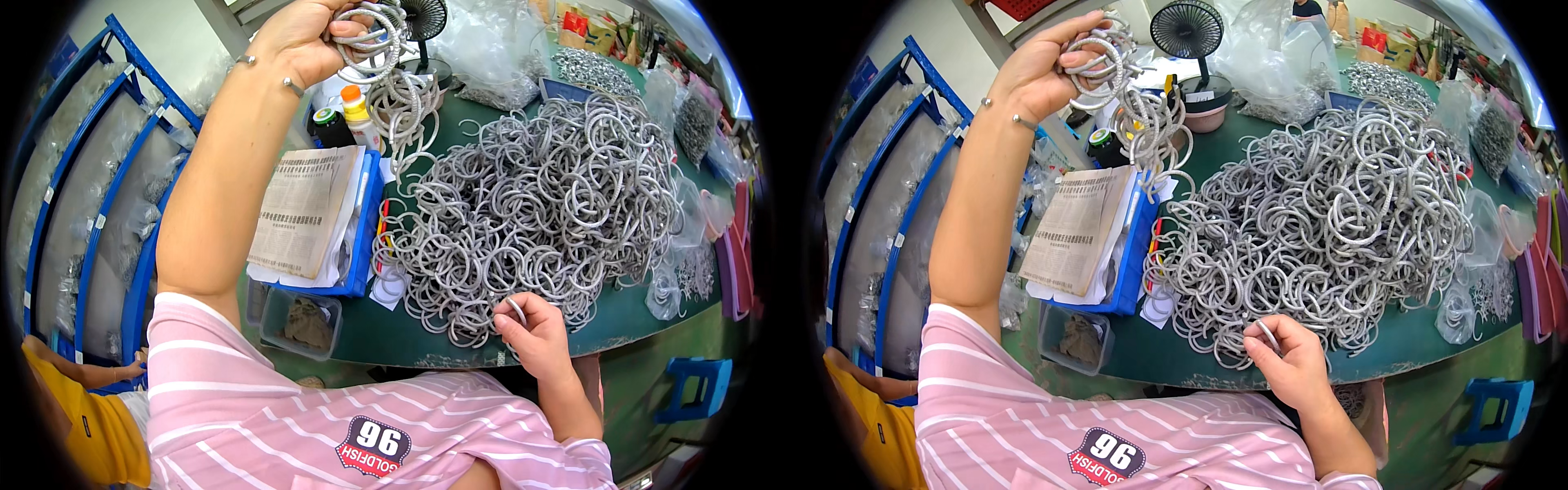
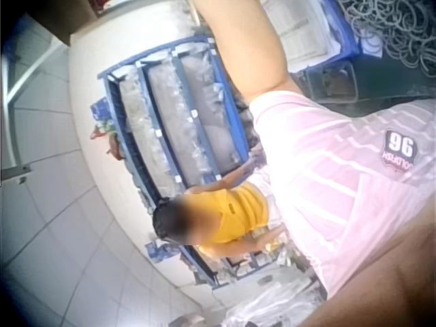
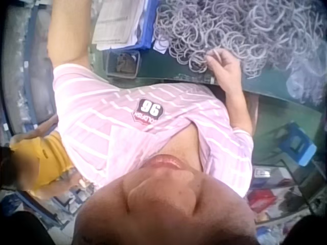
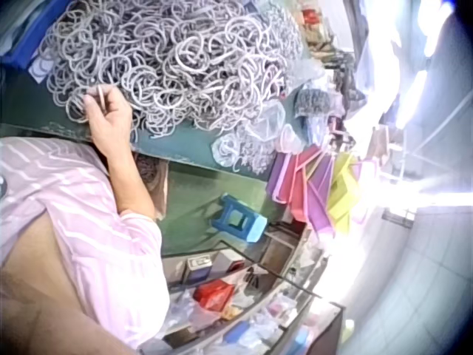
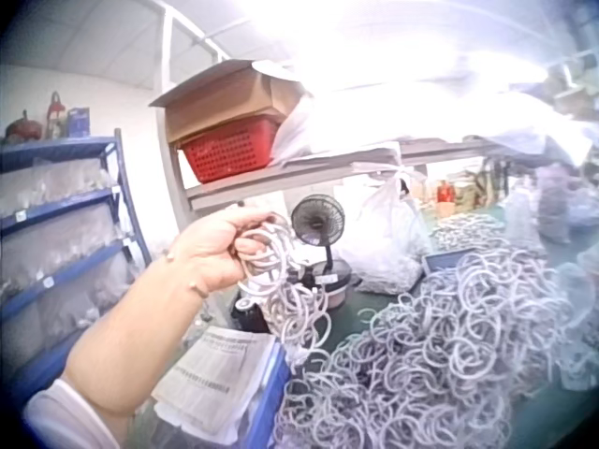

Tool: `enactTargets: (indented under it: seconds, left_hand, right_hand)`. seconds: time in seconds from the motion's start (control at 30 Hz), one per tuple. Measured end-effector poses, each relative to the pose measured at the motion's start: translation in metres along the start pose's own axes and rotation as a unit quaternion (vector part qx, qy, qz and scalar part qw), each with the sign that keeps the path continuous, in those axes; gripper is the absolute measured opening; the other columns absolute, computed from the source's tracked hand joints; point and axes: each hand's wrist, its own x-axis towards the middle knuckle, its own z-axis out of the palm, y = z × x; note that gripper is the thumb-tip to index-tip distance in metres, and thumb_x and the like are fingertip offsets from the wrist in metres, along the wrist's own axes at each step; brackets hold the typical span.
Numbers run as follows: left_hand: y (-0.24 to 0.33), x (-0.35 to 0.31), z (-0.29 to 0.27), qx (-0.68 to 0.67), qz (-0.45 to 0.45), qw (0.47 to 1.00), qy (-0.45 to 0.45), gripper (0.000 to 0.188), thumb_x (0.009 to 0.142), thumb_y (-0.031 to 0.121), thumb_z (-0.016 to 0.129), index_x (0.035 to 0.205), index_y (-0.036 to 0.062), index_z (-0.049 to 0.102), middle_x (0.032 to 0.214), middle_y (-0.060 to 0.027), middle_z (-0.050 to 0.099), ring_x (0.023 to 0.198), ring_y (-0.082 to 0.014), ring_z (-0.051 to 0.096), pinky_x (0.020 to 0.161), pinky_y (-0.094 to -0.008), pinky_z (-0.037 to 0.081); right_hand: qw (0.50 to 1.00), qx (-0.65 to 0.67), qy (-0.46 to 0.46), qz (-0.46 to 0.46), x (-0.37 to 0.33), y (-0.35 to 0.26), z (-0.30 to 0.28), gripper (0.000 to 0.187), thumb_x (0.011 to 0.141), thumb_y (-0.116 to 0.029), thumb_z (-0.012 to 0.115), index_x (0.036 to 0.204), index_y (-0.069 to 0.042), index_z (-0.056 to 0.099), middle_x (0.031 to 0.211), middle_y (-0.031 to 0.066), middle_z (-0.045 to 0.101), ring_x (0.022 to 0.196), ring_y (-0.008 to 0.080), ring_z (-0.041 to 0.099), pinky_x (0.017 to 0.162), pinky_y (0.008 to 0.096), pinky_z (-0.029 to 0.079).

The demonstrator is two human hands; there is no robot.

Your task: The person sorts grey rubber rings from a pile on a table, picking them up by hand and stacking them together before placing them into a container.

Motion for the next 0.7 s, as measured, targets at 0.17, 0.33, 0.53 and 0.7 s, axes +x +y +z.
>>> enactTargets:
  seconds: [0.17,0.33,0.53,0.7]
  left_hand:
    - [0.003,0.007,-0.008,-0.081,-0.088,0.989,-0.092,0.01,0.088,0.006,0.051,0.084,-0.0036,0.054,0.07,-0.0067,0.052,0.046,-0.0055,0.036,0.039,-0.0156,0.031]
    - [0.002,-0.001,-0.002,-0.001,-0.034,0.999,-0.02,0.016,0.087,0.009,0.058,0.09,-0.0062,0.056,0.061,-0.0013,0.047,0.042,-0.0025,0.037,0.045,-0.016,0.032]
    - [0.005,-0.006,0.005,0.018,-0.043,0.999,-0.011,0.016,0.086,0.006,0.056,0.092,-0.0091,0.056,0.069,-0.0066,0.052,0.043,-0.0029,0.038,0.041,-0.015,0.031]
    - [0.013,0.006,-0.016,0.074,-0.053,0.99,-0.112,0.025,0.085,0.013,0.058,0.097,-0.0089,0.057,0.072,-0.0075,0.052,0.053,-0.0064,0.045,0.048,-0.0199,0.037]
  right_hand:
    - [1.0,-0.002,0.005,0.011,0.001,-0.001,0.003,0.008,0.081,-0.004,0.063,0.087,-0.001,0.059,0.074,-0.0039,0.056,0.065,0.0019,0.045,0.057,0.0171,0.036]
    - [1.0,0.013,-0.009,0.007,0.001,0.002,0.004,0.008,0.081,-0.004,0.063,0.088,-0.001,0.059,0.075,-0.0036,0.056,0.065,0.0021,0.046,0.058,0.0171,0.037]
    - [0.997,0.048,-0.042,0.036,0.011,-0.004,0.01,0.01,0.082,-0.002,0.062,0.091,0.0,0.058,0.076,0.0007,0.058,0.065,0.006,0.052,0.061,0.0208,0.043]
    - [0.978,0.203,0.011,-0.053,0.078,-0.031,0.024,0.024,0.083,-0.005,0.058,0.106,-0.001,0.052,0.09,0.0083,0.061,0.076,0.0146,0.059,0.069,0.0265,0.047]
